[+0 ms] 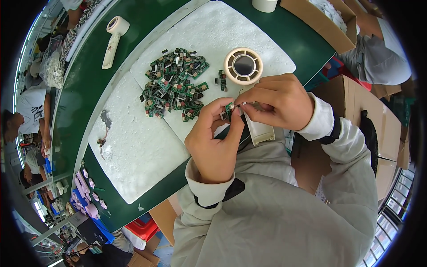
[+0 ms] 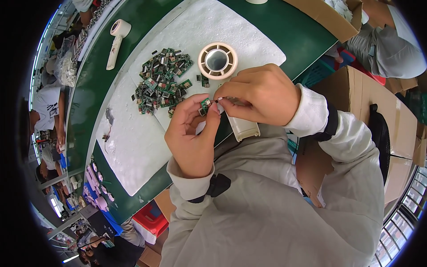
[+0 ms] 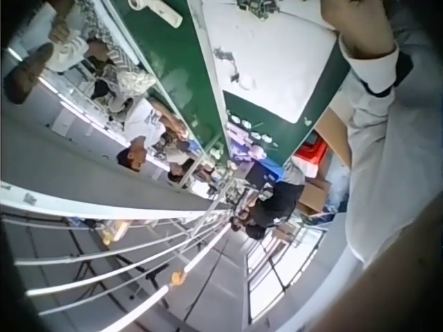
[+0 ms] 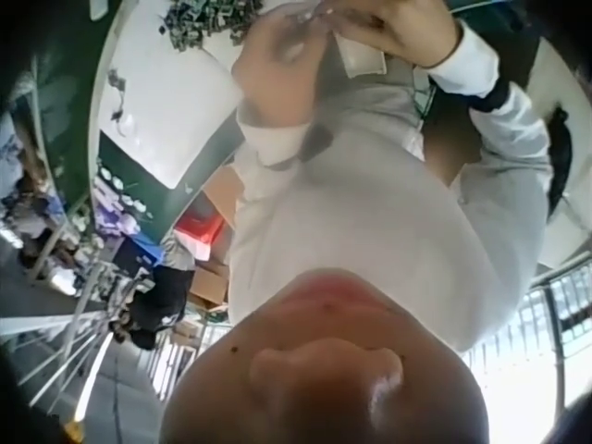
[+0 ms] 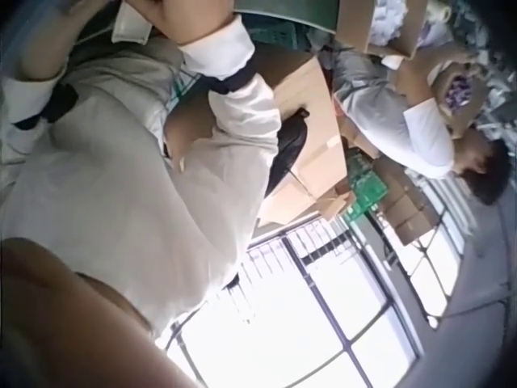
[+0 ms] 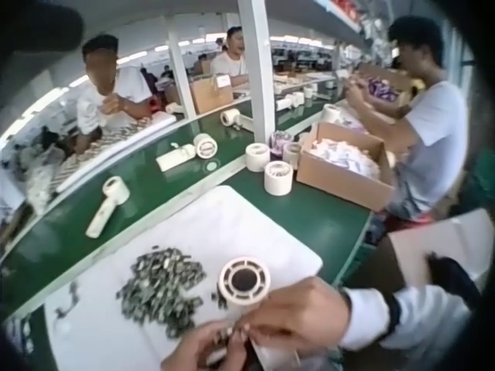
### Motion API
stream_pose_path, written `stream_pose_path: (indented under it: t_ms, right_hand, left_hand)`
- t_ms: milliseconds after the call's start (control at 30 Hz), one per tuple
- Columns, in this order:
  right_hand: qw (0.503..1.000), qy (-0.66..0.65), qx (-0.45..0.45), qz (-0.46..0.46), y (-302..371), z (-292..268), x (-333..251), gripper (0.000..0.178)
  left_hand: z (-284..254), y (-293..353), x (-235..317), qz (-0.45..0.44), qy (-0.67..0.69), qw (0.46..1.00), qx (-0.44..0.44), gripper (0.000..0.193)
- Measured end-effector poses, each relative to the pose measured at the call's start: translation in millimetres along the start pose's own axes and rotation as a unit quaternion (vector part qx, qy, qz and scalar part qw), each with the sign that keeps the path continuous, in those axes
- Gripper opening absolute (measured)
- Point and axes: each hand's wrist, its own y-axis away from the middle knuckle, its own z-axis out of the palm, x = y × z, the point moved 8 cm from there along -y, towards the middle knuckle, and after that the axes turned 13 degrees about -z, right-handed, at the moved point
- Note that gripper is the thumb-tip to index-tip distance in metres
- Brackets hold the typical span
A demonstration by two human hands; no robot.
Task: Assembling and inspecting small electronic components on a production line.
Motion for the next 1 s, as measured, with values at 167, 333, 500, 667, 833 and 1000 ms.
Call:
stream_pose_path:
  t_ms: [167,333,500,667,833,1000]
  right_hand:
    - [0.999,-0.009,-0.006,0.032,-0.1,-3.4,0.9,0.018]
    - [0.992,-0.096,0.010,0.079,0.5,-4.2,2.5,0.016]
    - [0.991,-0.109,0.027,0.077,1.7,-3.9,-2.0,0.016]
    - [0.992,-0.095,0.027,0.082,1.4,-7.7,-5.8,0.016]
    - [0.991,-0.097,0.045,0.081,2.9,-8.7,-4.6,0.016]
    - [0.991,-0.106,0.034,0.069,1.6,-7.8,-3.6,0.017]
  left_hand:
    - [-8.2,3.5,-6.0,0.010,0.038,0.999,0.035,0.028]
    - [-11.3,0.8,-7.0,-0.011,0.120,0.992,-0.021,0.030]
    - [-5.3,3.6,-7.2,-0.005,0.132,0.989,-0.064,0.034]
    - [-7.1,5.8,-4.9,-0.014,0.128,0.990,-0.057,0.034]
    - [-7.0,8.0,-2.9,0.004,0.112,0.992,-0.061,0.030]
    - [-6.9,6.9,-1.2,0.028,0.109,0.992,-0.050,0.027]
